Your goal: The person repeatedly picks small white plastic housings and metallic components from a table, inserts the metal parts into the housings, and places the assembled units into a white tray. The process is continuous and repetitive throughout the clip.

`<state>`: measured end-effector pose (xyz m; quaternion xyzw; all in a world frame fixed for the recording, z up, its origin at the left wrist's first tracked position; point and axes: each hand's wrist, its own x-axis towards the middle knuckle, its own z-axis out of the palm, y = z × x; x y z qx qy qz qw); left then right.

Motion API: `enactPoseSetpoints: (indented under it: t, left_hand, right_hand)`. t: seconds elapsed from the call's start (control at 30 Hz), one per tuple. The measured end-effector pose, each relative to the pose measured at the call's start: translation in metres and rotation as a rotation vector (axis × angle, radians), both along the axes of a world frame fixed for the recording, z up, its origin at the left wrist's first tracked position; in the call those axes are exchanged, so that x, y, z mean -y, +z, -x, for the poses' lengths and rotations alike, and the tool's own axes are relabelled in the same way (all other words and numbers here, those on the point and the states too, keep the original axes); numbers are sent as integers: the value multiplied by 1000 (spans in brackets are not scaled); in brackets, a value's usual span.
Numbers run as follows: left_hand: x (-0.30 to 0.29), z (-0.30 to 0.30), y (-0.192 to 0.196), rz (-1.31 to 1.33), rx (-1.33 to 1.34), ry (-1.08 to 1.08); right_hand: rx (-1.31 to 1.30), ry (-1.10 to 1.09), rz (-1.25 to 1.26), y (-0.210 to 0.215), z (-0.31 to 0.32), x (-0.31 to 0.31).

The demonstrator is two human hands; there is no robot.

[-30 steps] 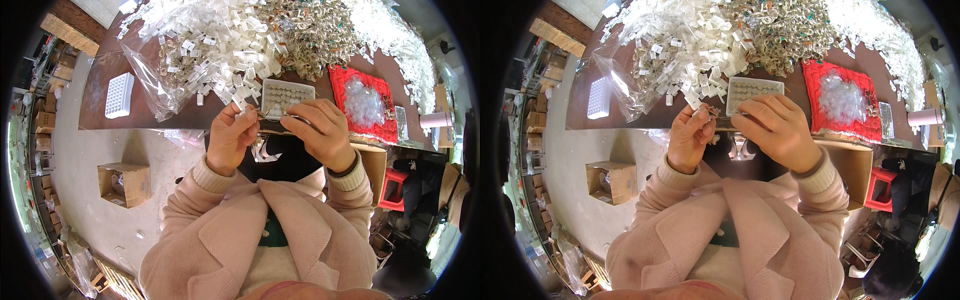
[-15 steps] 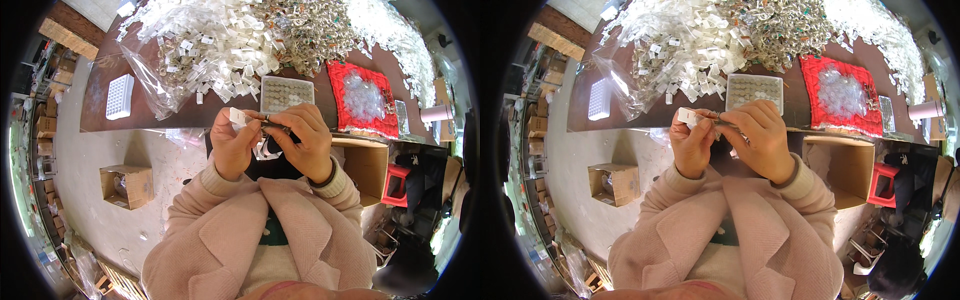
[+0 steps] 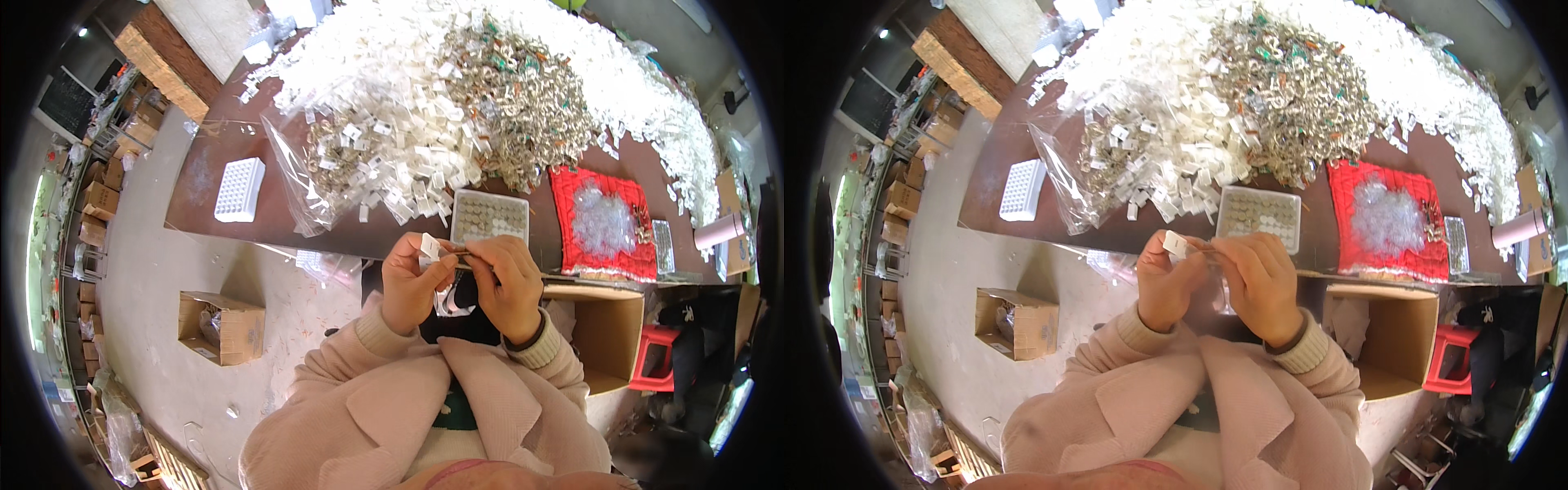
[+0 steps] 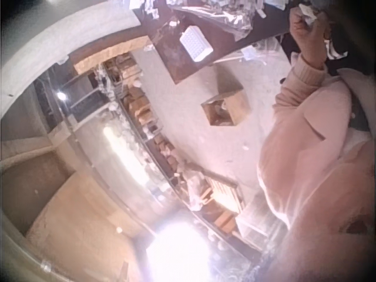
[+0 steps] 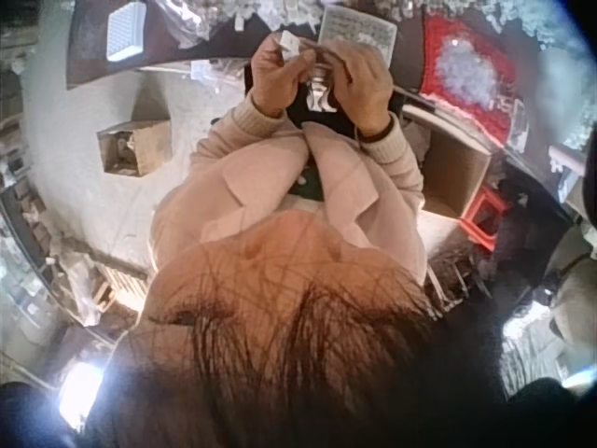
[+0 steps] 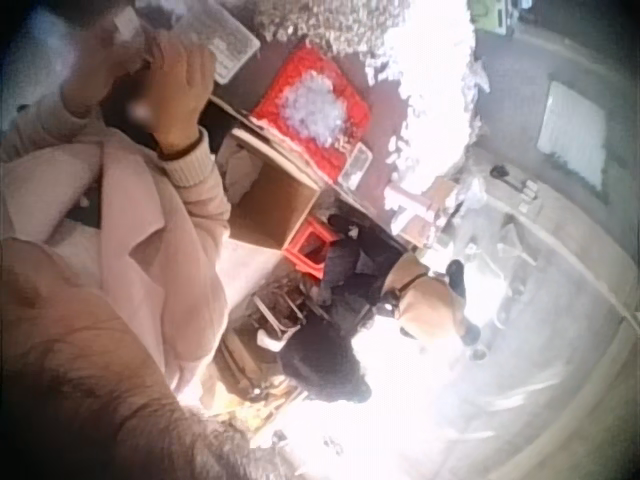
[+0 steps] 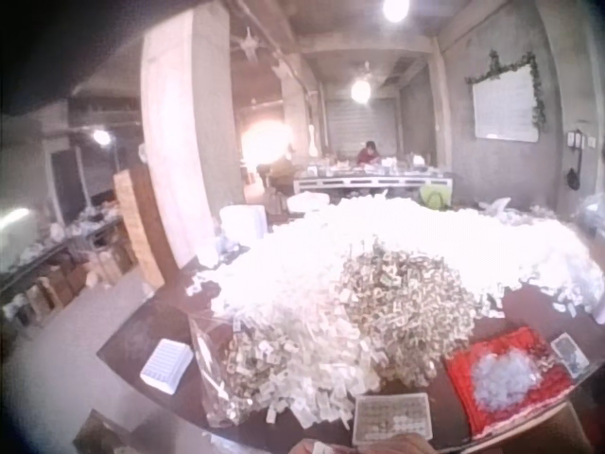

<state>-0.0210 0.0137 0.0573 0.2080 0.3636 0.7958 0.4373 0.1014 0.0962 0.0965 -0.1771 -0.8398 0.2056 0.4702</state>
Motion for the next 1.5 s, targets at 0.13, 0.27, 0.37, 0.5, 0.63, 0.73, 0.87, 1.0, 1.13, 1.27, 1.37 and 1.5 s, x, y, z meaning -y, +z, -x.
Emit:
enactPoseSetpoints:
  t: [0.13, 0.27, 0.37, 0.5, 0.63, 0.73, 0.87, 1.0, 1.13, 1.27, 1.37, 1.5]
  left_hand:
    - [1, 9, 1, 59, 117, -150]
    - [3, 13, 0, 121, 194, -210]
    - [4, 10, 0, 135, 142, -171]
    - [4, 5, 0, 103, 75, -85]
    - [3, 1, -1, 88, 81, -13]
    - [5, 3, -3, 87, 26, -65]
    - [10, 4, -8, 53, 27, -127]
    - [15, 3, -10, 74, 11, -127]
    - [17, 6, -11, 46, 6, -148]
    - [16, 5, -13, -14, 0, -101]
    - [16, 2, -14, -30, -12, -41]
    - [16, 0, -15, -88, -31, -38]
  right_hand:
    - [55, 77, -192, -1, -8, -7]
    - [139, 152, -329, -1, -16, -13]
    - [162, 172, -346, -2, -19, -13]
    - [168, 132, -289, -5, -18, -8]
    - [160, 101, -224, -6, -15, -3]
    - [64, 24, -35, -5, -12, 2]
    - [-34, 38, 404, -5, -13, 9]
    - [-56, 102, 572, -11, -9, 13]
    - [-169, 150, 701, -11, -7, 17]
    - [-138, 165, 628, -9, -8, 18]
    - [-142, 154, 591, -12, -5, 17]
    - [-151, 181, 629, -16, -5, 17]
